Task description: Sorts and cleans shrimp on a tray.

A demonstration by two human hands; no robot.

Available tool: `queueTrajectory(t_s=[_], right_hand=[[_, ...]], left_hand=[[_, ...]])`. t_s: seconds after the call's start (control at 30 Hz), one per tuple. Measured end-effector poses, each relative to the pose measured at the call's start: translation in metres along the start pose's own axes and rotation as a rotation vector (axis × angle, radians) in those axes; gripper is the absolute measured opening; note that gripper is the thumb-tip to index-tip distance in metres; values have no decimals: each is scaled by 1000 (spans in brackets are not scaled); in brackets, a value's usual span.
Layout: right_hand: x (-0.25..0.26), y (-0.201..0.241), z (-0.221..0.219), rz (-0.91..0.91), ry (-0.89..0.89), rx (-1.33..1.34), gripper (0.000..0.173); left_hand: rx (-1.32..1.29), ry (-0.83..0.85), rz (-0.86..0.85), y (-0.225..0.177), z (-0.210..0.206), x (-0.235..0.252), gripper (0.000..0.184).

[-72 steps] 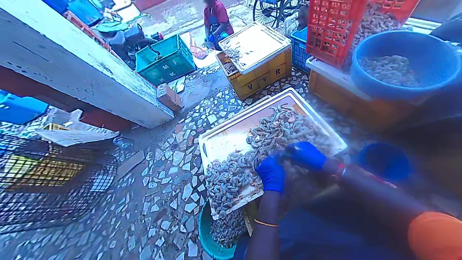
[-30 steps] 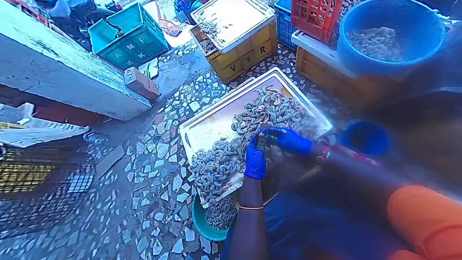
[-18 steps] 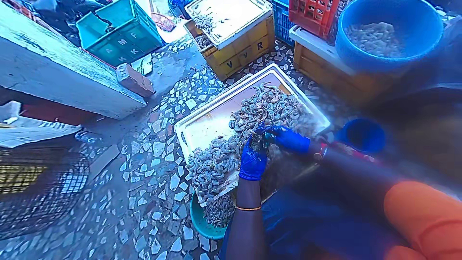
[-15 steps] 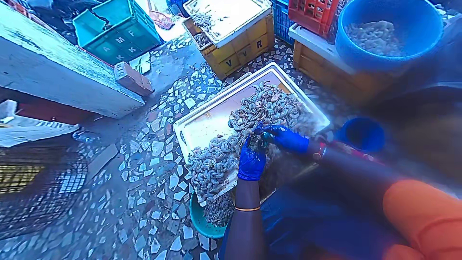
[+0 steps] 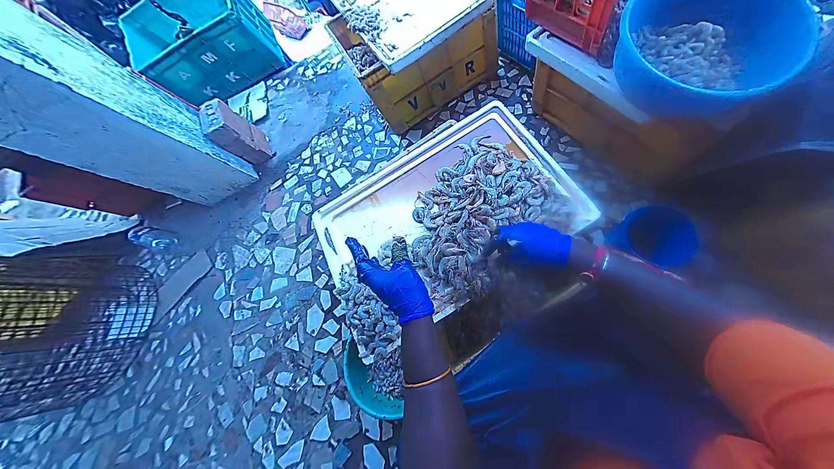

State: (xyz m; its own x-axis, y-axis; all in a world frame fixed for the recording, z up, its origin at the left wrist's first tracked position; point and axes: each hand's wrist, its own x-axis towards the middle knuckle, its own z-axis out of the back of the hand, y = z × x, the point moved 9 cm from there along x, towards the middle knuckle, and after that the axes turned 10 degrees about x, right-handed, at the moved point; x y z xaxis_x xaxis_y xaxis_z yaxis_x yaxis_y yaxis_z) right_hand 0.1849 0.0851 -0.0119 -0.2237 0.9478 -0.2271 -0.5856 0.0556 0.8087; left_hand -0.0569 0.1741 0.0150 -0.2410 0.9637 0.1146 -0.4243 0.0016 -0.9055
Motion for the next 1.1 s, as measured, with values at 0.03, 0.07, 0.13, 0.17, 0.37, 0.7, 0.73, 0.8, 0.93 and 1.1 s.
queueTrajectory(t_s=[0.03, 0.07, 0.13, 0.17, 0.37, 0.7, 0.73, 0.8, 0.93, 1.1], right_hand=[[-3, -5, 15, -80, -83, -10, 27], [-4, -13, 32, -153, -184, -37, 26], [-7, -31, 64, -258, -381, -99, 27], [-8, -41, 76, -295, -455, -130, 27], [7, -62, 66, -370, -420, -233, 29], [41, -86, 73, -449, -626, -20, 36], [48, -84, 73, -439, -626, -49, 34], [60, -79, 68, -422, -593, -129, 35], [74, -78, 55, -456, -476, -267, 33], [66, -61, 60, -380, -469, -225, 32]], left_hand=[[2, 73, -17, -3, -12, -7, 75], [19, 161, -34, -4, -25, -14, 68], [79, 342, -42, -4, -49, -28, 59], [89, 417, -37, -4, -60, -36, 58], [189, 587, -107, -17, -87, -61, 59], [160, 708, -17, 1, -92, -79, 52], [182, 720, -30, 1, -92, -77, 53], [202, 715, -31, 2, -90, -70, 52], [195, 668, -4, 0, -86, -55, 50], [214, 666, -26, -1, -87, -51, 46]])
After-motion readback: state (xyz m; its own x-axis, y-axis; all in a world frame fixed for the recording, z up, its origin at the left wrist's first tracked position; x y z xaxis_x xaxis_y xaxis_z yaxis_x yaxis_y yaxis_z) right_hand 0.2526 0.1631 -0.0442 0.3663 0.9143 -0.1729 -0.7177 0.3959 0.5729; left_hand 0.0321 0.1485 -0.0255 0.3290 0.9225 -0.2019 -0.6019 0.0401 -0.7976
